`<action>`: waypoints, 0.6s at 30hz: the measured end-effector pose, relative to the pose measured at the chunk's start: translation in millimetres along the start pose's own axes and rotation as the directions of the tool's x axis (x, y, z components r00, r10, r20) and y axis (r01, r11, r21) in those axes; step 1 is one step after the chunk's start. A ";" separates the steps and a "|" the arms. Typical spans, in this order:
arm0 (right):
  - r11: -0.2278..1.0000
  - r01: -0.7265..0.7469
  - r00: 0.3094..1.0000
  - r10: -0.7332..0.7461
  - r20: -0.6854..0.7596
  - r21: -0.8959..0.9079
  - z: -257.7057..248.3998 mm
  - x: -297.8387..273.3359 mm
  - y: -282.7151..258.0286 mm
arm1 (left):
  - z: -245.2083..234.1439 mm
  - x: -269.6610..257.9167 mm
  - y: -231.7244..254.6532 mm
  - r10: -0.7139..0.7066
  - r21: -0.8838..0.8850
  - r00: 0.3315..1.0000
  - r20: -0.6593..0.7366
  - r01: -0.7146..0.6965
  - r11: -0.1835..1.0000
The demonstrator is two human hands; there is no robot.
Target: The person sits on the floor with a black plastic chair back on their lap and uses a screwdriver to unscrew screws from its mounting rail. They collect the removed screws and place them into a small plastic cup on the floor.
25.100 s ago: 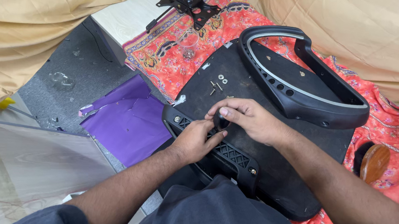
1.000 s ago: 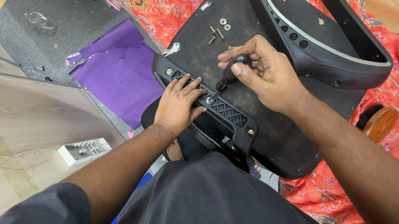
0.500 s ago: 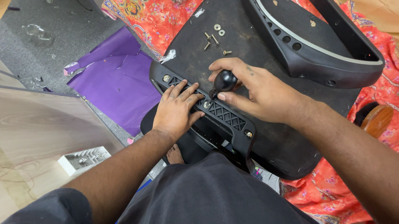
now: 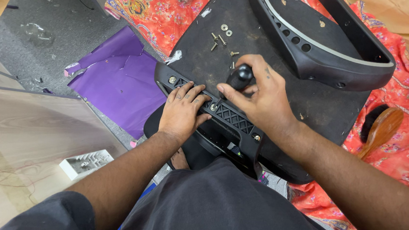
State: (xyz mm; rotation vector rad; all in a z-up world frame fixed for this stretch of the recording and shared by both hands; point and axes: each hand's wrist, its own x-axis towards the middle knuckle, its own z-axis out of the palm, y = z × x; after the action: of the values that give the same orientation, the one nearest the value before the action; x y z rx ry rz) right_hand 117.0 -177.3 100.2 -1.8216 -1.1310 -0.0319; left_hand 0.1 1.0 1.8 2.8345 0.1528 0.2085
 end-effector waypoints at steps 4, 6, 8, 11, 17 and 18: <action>0.950 -0.273 0.952 0.290 -0.104 0.153 -14.7 1.6 28.8 | -0.5 -2.7 2.2 0.008 -0.040 0.997 -0.074 -0.011 0.999; 0.946 -0.234 0.935 0.282 -0.214 0.226 -41.1 -2.3 46.1 | 2.1 -9.9 6.4 0.021 -0.085 0.978 -0.207 -0.040 0.996; 0.988 -0.061 0.952 0.101 -0.290 0.141 -74.8 -4.7 62.8 | 4.5 -23.0 14.4 -0.011 -0.203 0.973 -0.230 -0.037 0.978; 0.973 -0.078 0.938 0.146 -0.314 0.219 -104.8 -15.2 75.7 | 11.0 -30.6 28.5 0.041 -0.253 0.972 -0.232 -0.100 0.962; 0.919 -0.178 0.966 0.232 -0.116 0.351 -124.0 -38.5 80.9 | 21.8 -7.3 57.6 0.222 -0.228 0.958 -0.180 -0.260 0.938; 0.929 -0.176 0.974 0.213 -0.082 0.327 -121.6 -42.9 82.9 | 22.3 -2.3 61.5 0.240 -0.218 0.957 -0.165 -0.273 0.937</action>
State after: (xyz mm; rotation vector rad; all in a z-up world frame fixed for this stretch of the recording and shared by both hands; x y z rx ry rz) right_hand 202.4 -304.0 88.1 -1.6104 -0.8160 0.1512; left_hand 6.5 -64.1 -1.2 2.5910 -0.2053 0.4460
